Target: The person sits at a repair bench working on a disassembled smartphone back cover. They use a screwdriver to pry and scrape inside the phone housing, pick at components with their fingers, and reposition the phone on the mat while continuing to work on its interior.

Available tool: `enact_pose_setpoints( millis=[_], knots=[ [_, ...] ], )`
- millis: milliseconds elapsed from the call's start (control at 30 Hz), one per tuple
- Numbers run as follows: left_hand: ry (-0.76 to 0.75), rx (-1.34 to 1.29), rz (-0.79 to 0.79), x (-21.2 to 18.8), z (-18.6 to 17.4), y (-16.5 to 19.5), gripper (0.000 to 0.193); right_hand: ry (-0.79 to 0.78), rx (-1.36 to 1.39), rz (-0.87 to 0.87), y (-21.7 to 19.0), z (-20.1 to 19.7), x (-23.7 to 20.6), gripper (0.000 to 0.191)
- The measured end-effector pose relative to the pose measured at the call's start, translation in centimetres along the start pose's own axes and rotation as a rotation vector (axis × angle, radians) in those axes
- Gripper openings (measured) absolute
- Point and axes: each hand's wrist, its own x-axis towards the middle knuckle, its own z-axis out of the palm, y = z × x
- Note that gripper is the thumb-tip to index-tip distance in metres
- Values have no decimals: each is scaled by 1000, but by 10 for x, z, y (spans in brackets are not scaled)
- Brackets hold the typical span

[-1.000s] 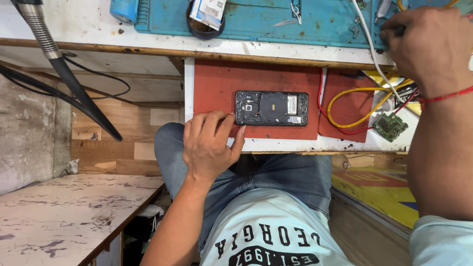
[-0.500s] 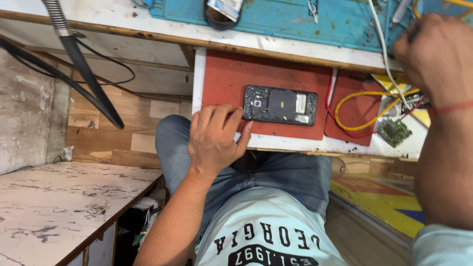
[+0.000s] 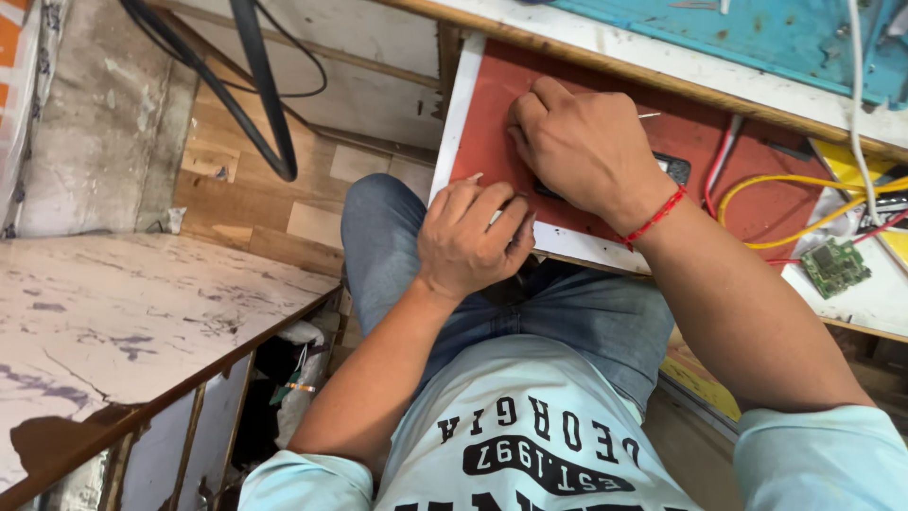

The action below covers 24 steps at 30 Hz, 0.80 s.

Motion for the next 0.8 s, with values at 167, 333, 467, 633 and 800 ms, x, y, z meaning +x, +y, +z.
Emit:
enact_pose_setpoints(
  millis=[167,333,467,633,800],
  knots=[
    [38,68,-29,-13,3,2,20,45,193,-62,4,-5,-6,12],
    [69,115,17,-15,9,-8,24,88,291,75,18,-13,-16,7],
    [74,125,36,-16,8,-10,25,59,354,155,17,-15,-19,9],
    [57,116,16,-15,6,-9,22,45,272,175,2,-11,-13,7],
    [57,129,18,-17,6,-10,23,59,208,178,-10,-6,-7,9]
  ],
)
